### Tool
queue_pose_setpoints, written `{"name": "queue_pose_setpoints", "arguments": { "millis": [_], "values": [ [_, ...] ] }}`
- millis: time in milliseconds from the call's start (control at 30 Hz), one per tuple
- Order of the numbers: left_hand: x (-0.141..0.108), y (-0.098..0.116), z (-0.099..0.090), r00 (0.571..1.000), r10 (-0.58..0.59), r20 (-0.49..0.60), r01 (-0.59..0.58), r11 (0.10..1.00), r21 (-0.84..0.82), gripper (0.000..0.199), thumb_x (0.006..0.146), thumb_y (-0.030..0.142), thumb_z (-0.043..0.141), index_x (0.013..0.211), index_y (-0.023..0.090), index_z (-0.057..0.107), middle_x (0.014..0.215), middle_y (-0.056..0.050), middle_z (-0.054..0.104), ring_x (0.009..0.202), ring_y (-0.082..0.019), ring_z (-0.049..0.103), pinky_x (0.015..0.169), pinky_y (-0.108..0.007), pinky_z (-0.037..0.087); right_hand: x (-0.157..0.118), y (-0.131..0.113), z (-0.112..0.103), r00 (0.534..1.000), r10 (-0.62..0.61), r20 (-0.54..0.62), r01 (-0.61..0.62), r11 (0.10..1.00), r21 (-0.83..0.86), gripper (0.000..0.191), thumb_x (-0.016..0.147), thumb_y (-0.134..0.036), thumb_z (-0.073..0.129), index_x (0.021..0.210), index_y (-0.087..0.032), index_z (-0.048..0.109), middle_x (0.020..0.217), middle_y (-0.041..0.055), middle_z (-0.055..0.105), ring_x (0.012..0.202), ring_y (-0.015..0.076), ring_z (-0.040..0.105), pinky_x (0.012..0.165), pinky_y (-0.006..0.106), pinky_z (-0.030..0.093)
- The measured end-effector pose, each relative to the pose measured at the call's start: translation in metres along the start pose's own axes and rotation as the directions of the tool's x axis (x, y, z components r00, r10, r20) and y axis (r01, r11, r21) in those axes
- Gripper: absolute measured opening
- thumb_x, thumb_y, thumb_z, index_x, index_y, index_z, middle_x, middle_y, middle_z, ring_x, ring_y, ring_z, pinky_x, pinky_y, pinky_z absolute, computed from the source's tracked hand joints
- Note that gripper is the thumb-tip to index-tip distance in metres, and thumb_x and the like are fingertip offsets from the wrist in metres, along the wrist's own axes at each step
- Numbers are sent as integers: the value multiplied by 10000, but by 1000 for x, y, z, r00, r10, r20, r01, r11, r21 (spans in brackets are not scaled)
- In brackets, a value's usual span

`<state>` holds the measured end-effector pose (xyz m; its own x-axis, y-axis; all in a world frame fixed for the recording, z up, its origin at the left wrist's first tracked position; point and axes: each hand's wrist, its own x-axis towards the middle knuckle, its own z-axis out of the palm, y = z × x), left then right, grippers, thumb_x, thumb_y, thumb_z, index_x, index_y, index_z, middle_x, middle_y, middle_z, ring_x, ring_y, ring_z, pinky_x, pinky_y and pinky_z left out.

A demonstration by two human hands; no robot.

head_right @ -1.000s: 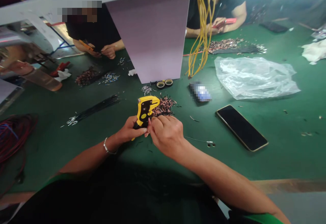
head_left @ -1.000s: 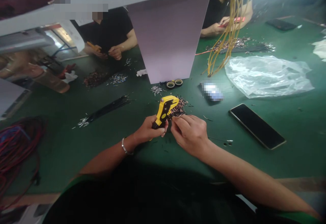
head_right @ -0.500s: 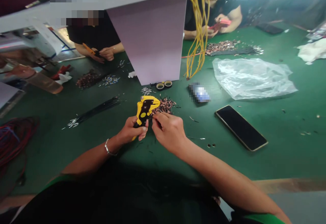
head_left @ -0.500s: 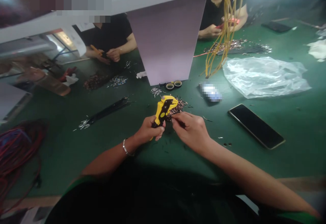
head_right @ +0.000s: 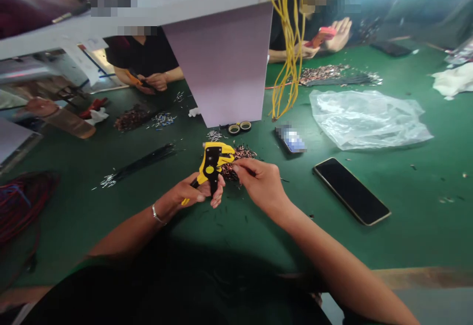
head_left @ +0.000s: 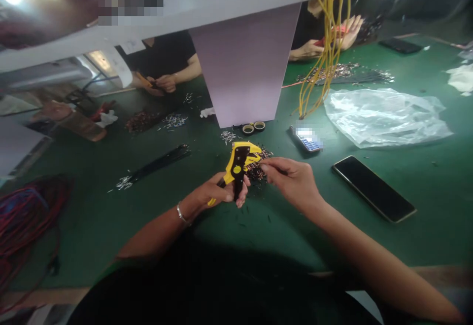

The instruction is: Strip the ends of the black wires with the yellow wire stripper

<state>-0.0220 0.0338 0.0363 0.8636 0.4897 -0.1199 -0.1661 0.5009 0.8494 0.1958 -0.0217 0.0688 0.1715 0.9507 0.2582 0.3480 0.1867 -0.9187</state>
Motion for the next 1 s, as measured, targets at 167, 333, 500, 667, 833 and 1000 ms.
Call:
{"name": "queue_pose_setpoints", "arguments": {
  "millis": [167,333,500,667,833,1000],
  "values": [
    [-1,3,-3,998,-18,52,20,999,-40,535,589,273,767,1092,131,654,799,-84,639,667,-209,595,669,-395,500,4,-2,-9,1000,27,10,-28,998,61,180,801,-251,625,825,-188,793,521,-27,626,454,104,535,474,253,463],
    [-1,5,-5,991,-49,124,57,997,-60,539,604,295,737,1109,127,659,800,-84,619,675,-213,594,669,-398,502,8,1,-12,998,57,16,-59,993,99,158,793,-258,635,782,-178,771,514,-25,624,466,102,534,485,255,464],
    [-1,4,-4,981,-70,182,81,995,-54,539,596,342,730,1087,132,655,769,-81,609,647,-216,591,624,-394,509,11,2,-12,998,65,20,-67,991,114,144,778,-261,633,732,-180,743,500,-29,610,457,94,511,458,243,425],
    [-2,3,-1,979,-97,178,109,992,-58,493,591,326,722,1035,122,661,747,-78,616,621,-212,595,609,-388,514,10,-3,-12,987,138,78,-147,981,130,133,774,-270,626,713,-186,709,513,-33,595,454,84,480,458,240,407],
    [-2,5,3,981,-97,170,112,990,-83,449,589,274,738,998,102,670,752,-79,637,629,-206,602,628,-377,514,8,-7,-10,967,230,112,-245,959,142,139,769,-296,631,687,-199,687,519,-32,578,464,81,465,452,235,378],
    [-3,2,3,986,-66,153,81,992,-95,440,600,259,765,1000,99,672,756,-80,632,631,-205,606,629,-380,510,8,-9,-9,958,259,125,-278,944,176,121,753,-295,639,695,-197,680,514,-38,574,450,80,457,449,239,377]
  ]
}}
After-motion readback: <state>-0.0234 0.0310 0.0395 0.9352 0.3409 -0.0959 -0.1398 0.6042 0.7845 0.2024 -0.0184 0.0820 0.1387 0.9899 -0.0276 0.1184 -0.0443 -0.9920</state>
